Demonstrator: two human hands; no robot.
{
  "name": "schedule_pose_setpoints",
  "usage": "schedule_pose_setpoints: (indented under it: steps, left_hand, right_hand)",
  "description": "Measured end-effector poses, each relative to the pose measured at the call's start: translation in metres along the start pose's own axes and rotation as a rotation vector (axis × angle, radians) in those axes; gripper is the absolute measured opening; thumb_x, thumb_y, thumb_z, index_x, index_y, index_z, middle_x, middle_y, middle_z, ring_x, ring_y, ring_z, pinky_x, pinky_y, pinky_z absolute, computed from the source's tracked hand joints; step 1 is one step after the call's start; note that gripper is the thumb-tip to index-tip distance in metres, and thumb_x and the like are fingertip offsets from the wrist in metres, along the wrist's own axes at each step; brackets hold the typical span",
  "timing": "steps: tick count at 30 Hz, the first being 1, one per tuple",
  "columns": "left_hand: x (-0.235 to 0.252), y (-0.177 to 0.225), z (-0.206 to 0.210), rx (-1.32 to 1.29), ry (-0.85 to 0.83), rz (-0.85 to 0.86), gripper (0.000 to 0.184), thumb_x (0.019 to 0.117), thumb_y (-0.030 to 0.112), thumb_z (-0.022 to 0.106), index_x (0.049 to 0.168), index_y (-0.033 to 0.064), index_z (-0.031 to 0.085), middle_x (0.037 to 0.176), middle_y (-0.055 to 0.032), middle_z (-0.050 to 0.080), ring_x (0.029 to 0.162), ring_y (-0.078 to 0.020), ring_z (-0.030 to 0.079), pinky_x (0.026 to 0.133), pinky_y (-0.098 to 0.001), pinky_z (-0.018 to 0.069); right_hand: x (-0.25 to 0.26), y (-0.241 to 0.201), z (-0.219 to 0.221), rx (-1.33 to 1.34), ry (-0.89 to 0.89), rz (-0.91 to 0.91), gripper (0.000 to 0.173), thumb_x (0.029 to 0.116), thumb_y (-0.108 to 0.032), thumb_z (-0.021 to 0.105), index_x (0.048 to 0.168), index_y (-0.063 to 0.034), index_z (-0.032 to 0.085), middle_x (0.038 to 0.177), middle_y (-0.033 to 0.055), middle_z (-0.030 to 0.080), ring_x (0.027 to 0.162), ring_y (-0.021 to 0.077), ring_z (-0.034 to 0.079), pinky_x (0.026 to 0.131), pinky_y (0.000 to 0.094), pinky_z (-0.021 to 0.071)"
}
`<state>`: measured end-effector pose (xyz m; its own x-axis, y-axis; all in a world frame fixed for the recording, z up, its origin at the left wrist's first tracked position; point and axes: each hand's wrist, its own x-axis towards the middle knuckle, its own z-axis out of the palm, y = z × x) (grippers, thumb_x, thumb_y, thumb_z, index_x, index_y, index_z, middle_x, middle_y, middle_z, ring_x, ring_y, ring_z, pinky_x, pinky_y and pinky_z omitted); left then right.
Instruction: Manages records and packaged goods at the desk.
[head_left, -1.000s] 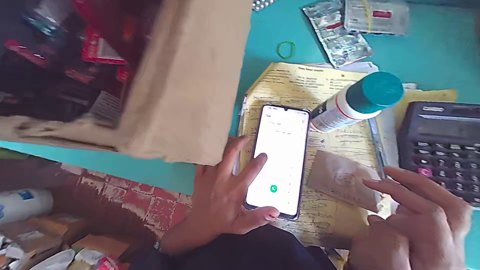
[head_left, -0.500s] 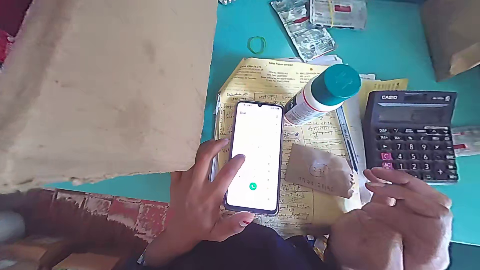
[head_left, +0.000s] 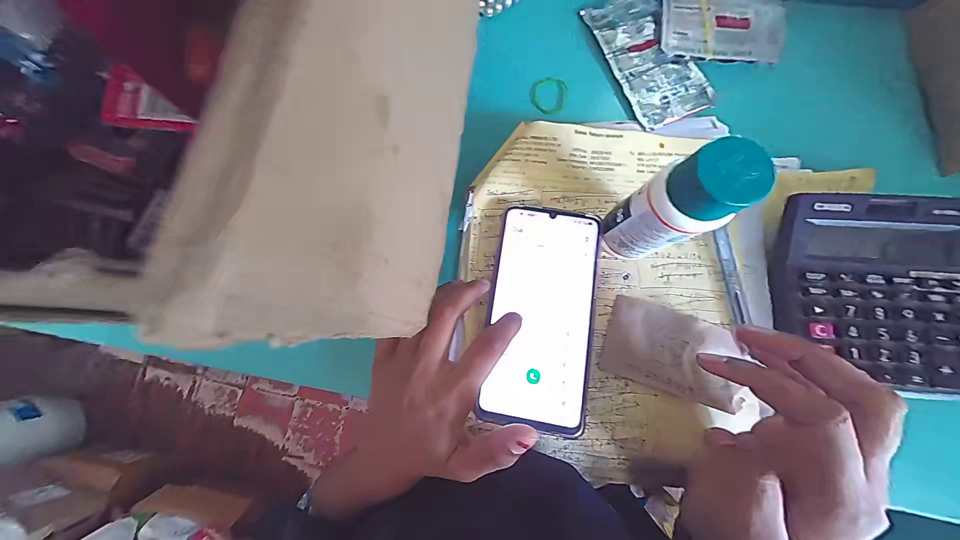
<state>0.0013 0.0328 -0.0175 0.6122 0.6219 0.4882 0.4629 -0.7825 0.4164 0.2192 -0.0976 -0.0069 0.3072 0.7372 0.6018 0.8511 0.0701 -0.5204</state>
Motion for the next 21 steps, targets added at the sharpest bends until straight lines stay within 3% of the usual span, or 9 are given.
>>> schedule_pose_setpoints:
  steps: [6,11,17,21]
  left_hand:
    - [-0.001,0.001,0.001,-0.006,0.007,-0.006,0.082,0.0991,0.072,0.014,0.133,0.0174,0.065,0.140,-0.0141,0.062,0.135,-0.0273,0.052,0.099,-0.0473,0.0397]
    - [0.000,0.001,0.000,-0.015,0.009,0.000,0.079,0.1001,0.069,0.016,0.134,0.0162,0.064,0.139,-0.0130,0.063,0.135,-0.0262,0.052,0.101,-0.0468,0.0389]
    - [0.001,0.000,0.000,-0.034,0.017,0.003,0.076,0.1003,0.067,0.018,0.130,0.0165,0.066,0.136,-0.0126,0.064,0.135,-0.0266,0.051,0.103,-0.0481,0.0375]
    - [0.001,0.000,0.000,-0.036,0.016,0.005,0.075,0.1003,0.066,0.018,0.129,0.0171,0.067,0.136,-0.0130,0.064,0.134,-0.0269,0.052,0.103,-0.0490,0.0366]
  right_hand:
    - [0.015,-0.018,0.003,-0.178,-0.224,-0.108,0.048,0.1053,-0.049,0.027,0.127,-0.0241,0.061,0.139,0.0084,0.054,0.140,0.0263,0.037,0.114,0.0395,0.0200]
    - [0.025,-0.029,0.021,-0.157,-0.323,-0.105,0.048,0.1033,-0.039,0.027,0.132,-0.0273,0.064,0.146,0.0144,0.053,0.140,0.0377,0.038,0.109,0.0564,0.0221]
    - [0.025,-0.024,0.032,-0.151,-0.326,-0.128,0.050,0.1032,-0.040,0.026,0.132,-0.0244,0.064,0.149,0.0181,0.050,0.140,0.0399,0.036,0.107,0.0550,0.0225]
    - [0.023,-0.024,0.033,-0.167,-0.353,-0.123,0.050,0.1035,-0.039,0.026,0.131,-0.0255,0.066,0.150,0.0172,0.052,0.145,0.0418,0.034,0.109,0.0606,0.0208]
